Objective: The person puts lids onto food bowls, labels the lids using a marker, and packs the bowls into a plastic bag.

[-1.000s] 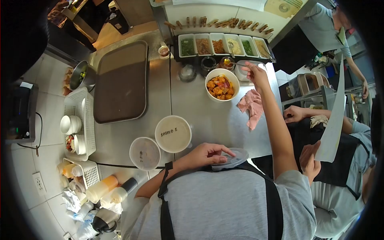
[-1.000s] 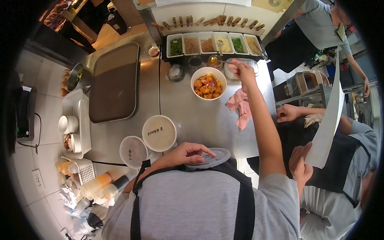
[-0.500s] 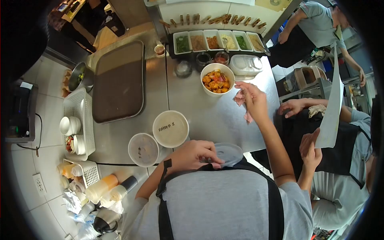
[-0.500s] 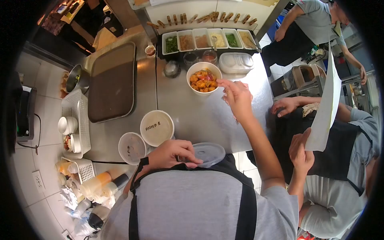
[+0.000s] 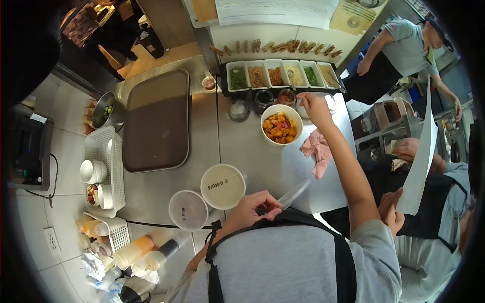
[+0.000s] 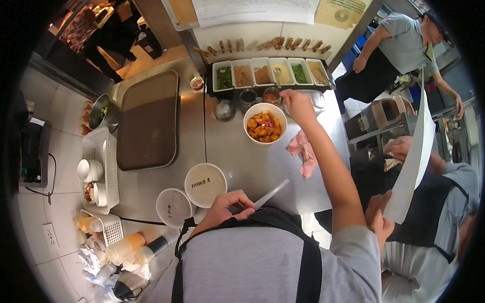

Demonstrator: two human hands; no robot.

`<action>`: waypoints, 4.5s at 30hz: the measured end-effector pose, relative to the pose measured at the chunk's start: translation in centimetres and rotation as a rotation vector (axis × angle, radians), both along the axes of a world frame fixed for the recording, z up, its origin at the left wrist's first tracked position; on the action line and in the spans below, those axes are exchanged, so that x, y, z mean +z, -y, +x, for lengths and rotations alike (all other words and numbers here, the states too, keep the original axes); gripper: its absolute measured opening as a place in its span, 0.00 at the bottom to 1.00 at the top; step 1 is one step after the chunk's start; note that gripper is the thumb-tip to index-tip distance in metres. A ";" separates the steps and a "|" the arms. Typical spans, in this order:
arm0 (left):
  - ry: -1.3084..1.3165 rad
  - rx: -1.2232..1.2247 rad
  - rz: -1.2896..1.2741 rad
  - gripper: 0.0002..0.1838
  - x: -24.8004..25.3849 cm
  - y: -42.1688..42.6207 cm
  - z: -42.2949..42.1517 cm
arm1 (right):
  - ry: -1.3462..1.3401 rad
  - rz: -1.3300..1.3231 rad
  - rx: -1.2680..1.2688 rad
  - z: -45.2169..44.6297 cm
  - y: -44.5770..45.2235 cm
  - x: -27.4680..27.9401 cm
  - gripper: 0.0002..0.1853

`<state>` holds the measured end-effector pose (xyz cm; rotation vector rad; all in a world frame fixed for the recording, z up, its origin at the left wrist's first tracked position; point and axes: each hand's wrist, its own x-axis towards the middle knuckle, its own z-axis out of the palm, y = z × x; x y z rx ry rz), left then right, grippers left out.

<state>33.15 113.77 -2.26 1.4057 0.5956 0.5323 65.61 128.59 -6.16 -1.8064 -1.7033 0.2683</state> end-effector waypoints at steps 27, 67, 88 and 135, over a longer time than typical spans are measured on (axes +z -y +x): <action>-0.062 -0.064 0.146 0.06 -2.7 -4.0 2.3 | 0.632 -0.165 0.052 -0.4 -12.6 1.3 0.08; -0.571 0.300 0.596 0.17 -0.8 -18.4 0.0 | 0.585 -0.112 0.029 1.0 -9.7 -1.2 0.14; -0.657 -0.180 0.602 0.24 -8.1 -19.2 8.4 | -0.320 -0.125 -0.428 3.6 10.4 -3.8 0.11; -0.164 0.590 0.501 0.16 -8.3 -10.5 7.8 | -0.585 -0.280 -0.143 -3.4 12.1 -8.5 0.25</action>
